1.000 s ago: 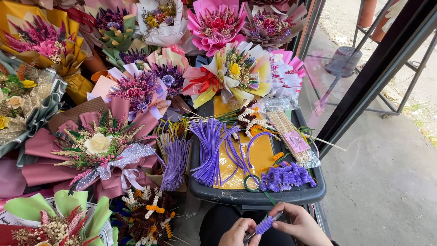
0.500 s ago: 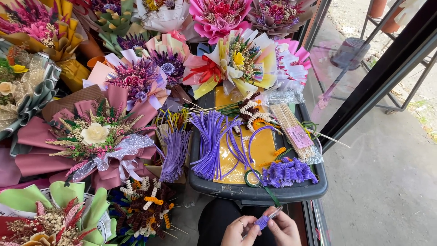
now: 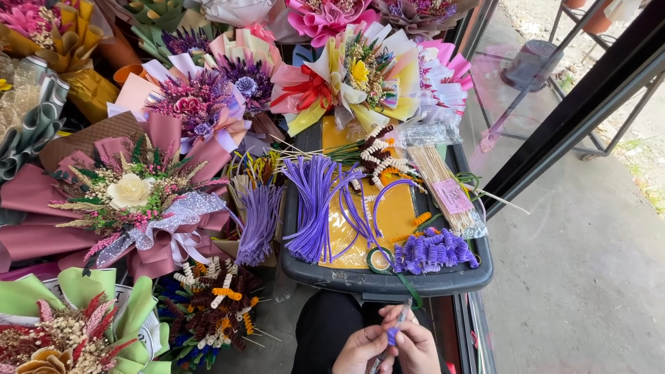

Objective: The person wraps purple pipe cleaners around a green floral stem using a pair of scissors as a winding tool. The person repeatedly winds the pipe cleaner and places the finished pieces on a tray beside other crafting supplies.

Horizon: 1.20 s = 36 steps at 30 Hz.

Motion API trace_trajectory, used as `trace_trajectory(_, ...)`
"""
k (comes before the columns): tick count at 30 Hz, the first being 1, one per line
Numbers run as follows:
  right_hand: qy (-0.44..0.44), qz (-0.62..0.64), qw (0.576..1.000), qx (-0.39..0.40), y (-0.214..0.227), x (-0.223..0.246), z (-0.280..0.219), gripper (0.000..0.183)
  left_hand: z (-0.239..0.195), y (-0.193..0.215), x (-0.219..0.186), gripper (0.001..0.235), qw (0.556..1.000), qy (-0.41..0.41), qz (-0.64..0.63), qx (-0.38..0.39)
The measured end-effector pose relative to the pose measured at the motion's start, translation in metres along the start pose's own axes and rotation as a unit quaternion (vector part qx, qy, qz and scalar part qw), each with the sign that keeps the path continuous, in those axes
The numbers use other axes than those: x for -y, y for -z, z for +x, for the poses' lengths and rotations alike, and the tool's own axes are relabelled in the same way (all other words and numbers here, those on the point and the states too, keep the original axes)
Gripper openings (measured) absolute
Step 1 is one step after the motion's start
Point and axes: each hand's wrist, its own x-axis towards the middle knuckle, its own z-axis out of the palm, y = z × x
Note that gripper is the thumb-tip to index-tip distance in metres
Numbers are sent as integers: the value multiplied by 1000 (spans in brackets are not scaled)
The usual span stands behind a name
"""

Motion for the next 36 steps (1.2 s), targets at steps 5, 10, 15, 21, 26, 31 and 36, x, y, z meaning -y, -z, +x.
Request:
trace_trajectory(5,-70,-80,994,-35,6,6,-1,19,17,21,9,13,999,-30,18,-21)
trace_trajectory(10,-199,66,975,-77,1,11,1,50,14,34,-1,14,991,-36,123,-33)
trace_trajectory(15,-306,42,951,23,-20,26,6,57,2,14,-7,30,995,-21,48,-82)
trace_trajectory(21,-317,-35,947,-36,-13,25,7,48,0,23,-4,29,999,5,32,-33)
trace_trajectory(26,-319,9,945,-71,6,17,5,36,-6,22,-7,27,997,60,48,-7)
trace_trajectory(31,-298,-21,953,-57,19,27,9,22,-10,38,-3,25,989,98,109,22)
trace_trajectory(36,-323,-22,944,-61,24,44,17,17,-19,48,-2,16,965,106,239,35)
